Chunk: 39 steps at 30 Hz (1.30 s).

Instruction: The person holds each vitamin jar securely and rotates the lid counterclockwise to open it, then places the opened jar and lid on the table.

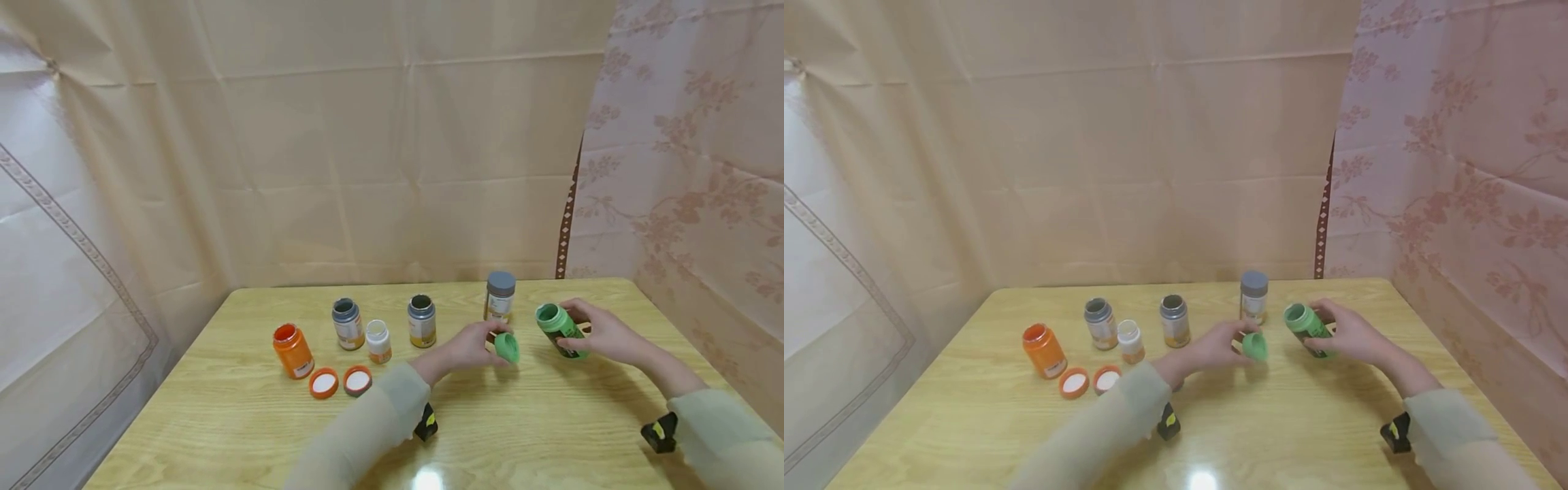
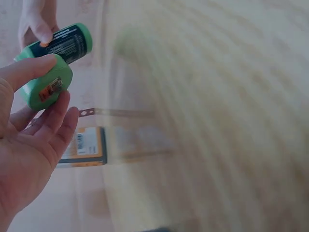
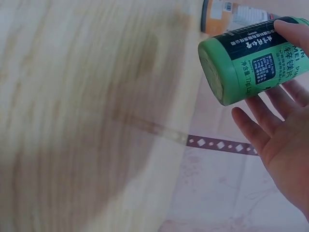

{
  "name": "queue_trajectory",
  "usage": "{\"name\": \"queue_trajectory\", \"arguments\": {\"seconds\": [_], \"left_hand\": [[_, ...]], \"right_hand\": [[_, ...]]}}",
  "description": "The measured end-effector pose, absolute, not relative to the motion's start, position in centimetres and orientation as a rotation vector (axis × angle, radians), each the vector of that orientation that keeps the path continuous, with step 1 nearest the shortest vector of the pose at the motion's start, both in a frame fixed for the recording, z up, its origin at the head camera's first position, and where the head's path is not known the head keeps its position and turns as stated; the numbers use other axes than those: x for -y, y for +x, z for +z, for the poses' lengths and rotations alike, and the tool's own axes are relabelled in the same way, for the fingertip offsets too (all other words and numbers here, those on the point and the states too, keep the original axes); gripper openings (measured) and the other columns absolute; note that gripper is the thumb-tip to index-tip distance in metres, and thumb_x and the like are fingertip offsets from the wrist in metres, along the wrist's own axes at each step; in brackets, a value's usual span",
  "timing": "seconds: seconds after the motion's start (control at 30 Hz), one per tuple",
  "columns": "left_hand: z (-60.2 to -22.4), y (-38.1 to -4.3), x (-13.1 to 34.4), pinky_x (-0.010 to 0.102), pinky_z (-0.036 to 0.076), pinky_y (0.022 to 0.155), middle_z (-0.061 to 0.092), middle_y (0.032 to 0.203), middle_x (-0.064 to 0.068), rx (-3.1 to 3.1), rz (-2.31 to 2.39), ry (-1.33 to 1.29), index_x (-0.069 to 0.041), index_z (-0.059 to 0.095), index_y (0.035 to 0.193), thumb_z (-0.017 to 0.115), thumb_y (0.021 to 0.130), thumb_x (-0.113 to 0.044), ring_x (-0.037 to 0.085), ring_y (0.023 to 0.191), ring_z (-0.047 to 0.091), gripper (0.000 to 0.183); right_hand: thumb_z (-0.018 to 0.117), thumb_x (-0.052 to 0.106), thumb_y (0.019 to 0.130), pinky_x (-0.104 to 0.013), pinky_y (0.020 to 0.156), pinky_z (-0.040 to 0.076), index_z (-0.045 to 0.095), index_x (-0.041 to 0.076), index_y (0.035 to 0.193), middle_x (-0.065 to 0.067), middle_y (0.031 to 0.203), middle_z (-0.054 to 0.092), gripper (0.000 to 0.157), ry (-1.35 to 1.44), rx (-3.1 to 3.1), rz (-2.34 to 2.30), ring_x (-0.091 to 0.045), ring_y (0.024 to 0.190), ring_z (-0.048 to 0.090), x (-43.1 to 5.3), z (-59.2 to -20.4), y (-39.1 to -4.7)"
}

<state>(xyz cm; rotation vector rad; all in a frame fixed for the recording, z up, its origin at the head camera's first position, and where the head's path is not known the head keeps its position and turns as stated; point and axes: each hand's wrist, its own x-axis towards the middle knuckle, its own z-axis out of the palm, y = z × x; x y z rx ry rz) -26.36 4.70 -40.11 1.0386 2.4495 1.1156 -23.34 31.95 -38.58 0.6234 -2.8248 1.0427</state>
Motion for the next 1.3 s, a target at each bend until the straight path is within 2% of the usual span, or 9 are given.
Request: {"name": "queue_trajectory", "arguments": {"seconds": [0.2,0.33,0.6,0.73,0.9,1.13,1.3], "left_hand": [[-41.0,-26.0,-6.0,0.015,0.043,0.087,0.06,0.114,-0.004,-2.417,1.071,0.992,-0.01,0.058,0.12,0.082,0.079,-0.01,0.004,0.102,0.056,0.048],[-41.3,-25.7,-6.9,0.014,0.042,0.085,0.061,0.11,-0.006,-2.434,1.023,0.986,-0.01,0.059,0.117,0.083,0.078,-0.012,0.001,0.098,0.055,0.046],[-41.5,-25.1,-8.1,0.01,0.04,0.08,0.061,0.101,-0.011,-2.503,0.831,1.035,-0.012,0.063,0.118,0.084,0.077,-0.016,-0.003,0.089,0.052,0.046],[-41.5,-25.0,-8.2,0.01,0.039,0.081,0.061,0.101,-0.013,-2.53,0.778,1.007,-0.013,0.064,0.118,0.085,0.076,-0.016,-0.003,0.089,0.052,0.047],[-41.6,-25.0,-8.1,0.012,0.04,0.081,0.061,0.099,-0.013,-2.543,0.751,0.961,-0.014,0.065,0.118,0.086,0.075,-0.016,-0.003,0.088,0.052,0.047],[-41.8,-25.1,-8.1,0.011,0.04,0.08,0.061,0.098,-0.013,-2.567,0.703,0.969,-0.014,0.066,0.118,0.086,0.075,-0.018,-0.003,0.087,0.052,0.048],[-41.8,-25.1,-8.0,0.012,0.04,0.085,0.063,0.109,-0.011,-2.554,0.709,0.948,-0.013,0.063,0.125,0.086,0.076,-0.018,-0.003,0.096,0.054,0.055]], "right_hand": [[0.077,0.015,0.084,-0.052,0.078,0.052,0.044,-0.01,0.131,-0.025,0.115,0.058,0.063,0.575,2.824,1.16,-0.045,0.104,0.057,-32.3,-39.4,-23.5],[0.077,0.011,0.084,-0.049,0.079,0.053,0.043,-0.012,0.129,-0.025,0.115,0.057,0.061,0.554,2.813,1.227,-0.041,0.102,0.058,-32.5,-39.7,-23.5],[0.079,0.008,0.081,-0.04,0.079,0.054,0.046,-0.012,0.124,-0.02,0.109,0.061,0.058,0.522,2.78,1.26,-0.009,0.092,0.059,-33.2,-40.3,-23.3],[0.079,0.008,0.08,-0.031,0.078,0.053,0.046,-0.011,0.124,-0.02,0.11,0.061,0.058,0.53,2.751,1.29,0.001,0.091,0.057,-33.4,-40.5,-23.4],[0.079,0.005,0.08,-0.023,0.074,0.051,0.045,-0.013,0.125,-0.022,0.11,0.061,0.059,0.534,2.729,1.322,0.003,0.089,0.057,-33.7,-40.8,-23.4],[0.08,0.007,0.08,-0.024,0.073,0.052,0.045,-0.012,0.126,-0.021,0.109,0.061,0.061,0.522,2.736,1.288,0.002,0.087,0.058,-33.8,-41.1,-23.2],[0.08,0.01,0.08,-0.025,0.074,0.052,0.042,-0.012,0.13,-0.022,0.112,0.059,0.066,0.514,2.748,1.274,0.003,0.089,0.056,-33.6,-41.4,-23.0]]}}
